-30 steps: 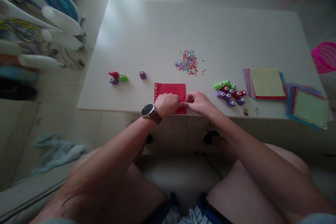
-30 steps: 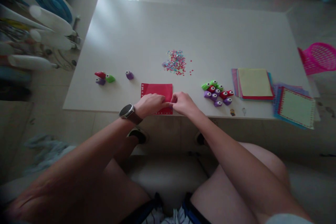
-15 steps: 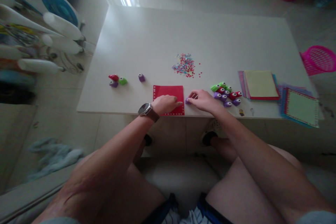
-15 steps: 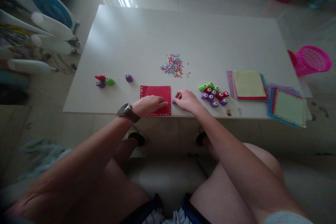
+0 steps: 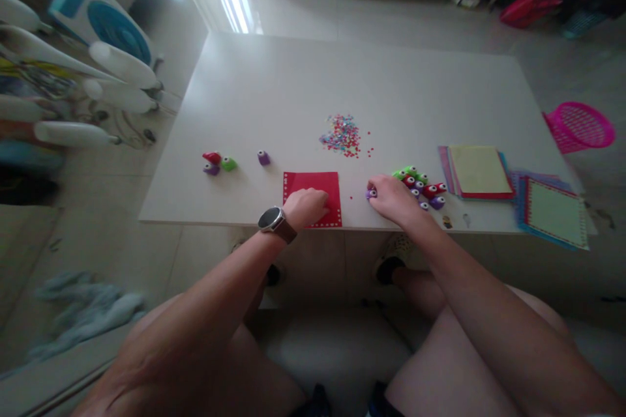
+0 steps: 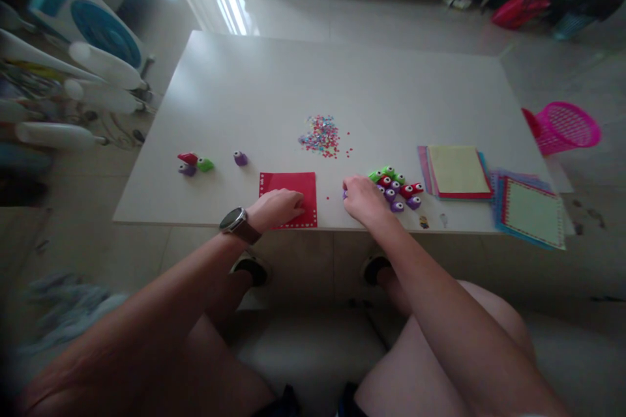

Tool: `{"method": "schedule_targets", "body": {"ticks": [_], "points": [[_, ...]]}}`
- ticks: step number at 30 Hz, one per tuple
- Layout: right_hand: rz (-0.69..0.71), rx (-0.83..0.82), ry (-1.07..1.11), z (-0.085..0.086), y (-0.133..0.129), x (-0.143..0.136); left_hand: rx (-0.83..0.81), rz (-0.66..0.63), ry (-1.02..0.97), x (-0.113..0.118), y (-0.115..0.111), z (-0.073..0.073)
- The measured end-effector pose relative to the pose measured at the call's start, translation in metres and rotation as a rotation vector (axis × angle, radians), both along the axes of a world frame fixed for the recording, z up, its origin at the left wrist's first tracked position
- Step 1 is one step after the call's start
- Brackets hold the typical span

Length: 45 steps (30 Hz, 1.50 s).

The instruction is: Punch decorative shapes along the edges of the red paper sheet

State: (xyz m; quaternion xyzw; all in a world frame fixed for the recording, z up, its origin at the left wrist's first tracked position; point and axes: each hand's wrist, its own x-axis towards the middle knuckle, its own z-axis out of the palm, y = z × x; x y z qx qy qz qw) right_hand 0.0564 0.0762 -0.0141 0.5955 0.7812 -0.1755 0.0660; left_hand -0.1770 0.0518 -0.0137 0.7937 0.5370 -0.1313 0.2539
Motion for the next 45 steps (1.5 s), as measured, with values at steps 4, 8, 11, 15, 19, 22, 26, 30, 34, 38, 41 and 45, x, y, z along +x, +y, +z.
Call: {"method": "schedule_targets", "body": {"ticks": [4, 8, 11, 15, 19, 22, 26, 30, 34, 38, 41, 45], "points": [[0.018, 0.001, 0.135, 0.004, -0.002, -0.004, 0.001, 0.003, -0.003, 0.001, -0.001, 0.002], [-0.007, -0.109, 0.223, 0.008, -0.008, -0.020, 0.007, -0.006, -0.013, 0.000, -0.001, 0.002], [-0.027, -0.150, 0.194, 0.007, -0.012, -0.027, 0.015, -0.008, -0.021, 0.000, -0.001, 0.002], [-0.023, 0.001, 0.180, 0.003, -0.012, -0.023, 0.013, -0.011, -0.014, 0.000, -0.001, 0.003], [0.007, 0.101, 0.199, 0.000, -0.009, -0.016, 0.009, -0.017, -0.015, 0.000, -0.001, 0.003], [0.008, 0.058, 0.209, 0.001, -0.008, -0.017, 0.012, -0.018, -0.025, -0.001, -0.001, 0.002], [-0.040, -0.069, 0.253, 0.002, -0.010, -0.024, 0.008, -0.004, -0.023, 0.000, 0.000, 0.002], [-0.073, -0.103, 0.236, -0.002, -0.012, -0.029, 0.000, -0.003, -0.021, 0.000, 0.000, 0.003], [-0.052, 0.049, 0.210, -0.007, -0.011, -0.027, -0.003, -0.003, -0.007, 0.001, -0.001, 0.002], [-0.042, 0.121, 0.230, -0.007, -0.011, -0.024, 0.003, -0.004, -0.006, 0.001, -0.001, 0.003], [0.001, 0.118, 0.214, -0.004, -0.010, -0.022, 0.001, 0.000, -0.004, 0.001, -0.001, 0.004], [0.128, 0.043, 0.169, -0.002, -0.009, -0.015, 0.010, 0.010, -0.016, 0.000, -0.002, 0.003]]}}
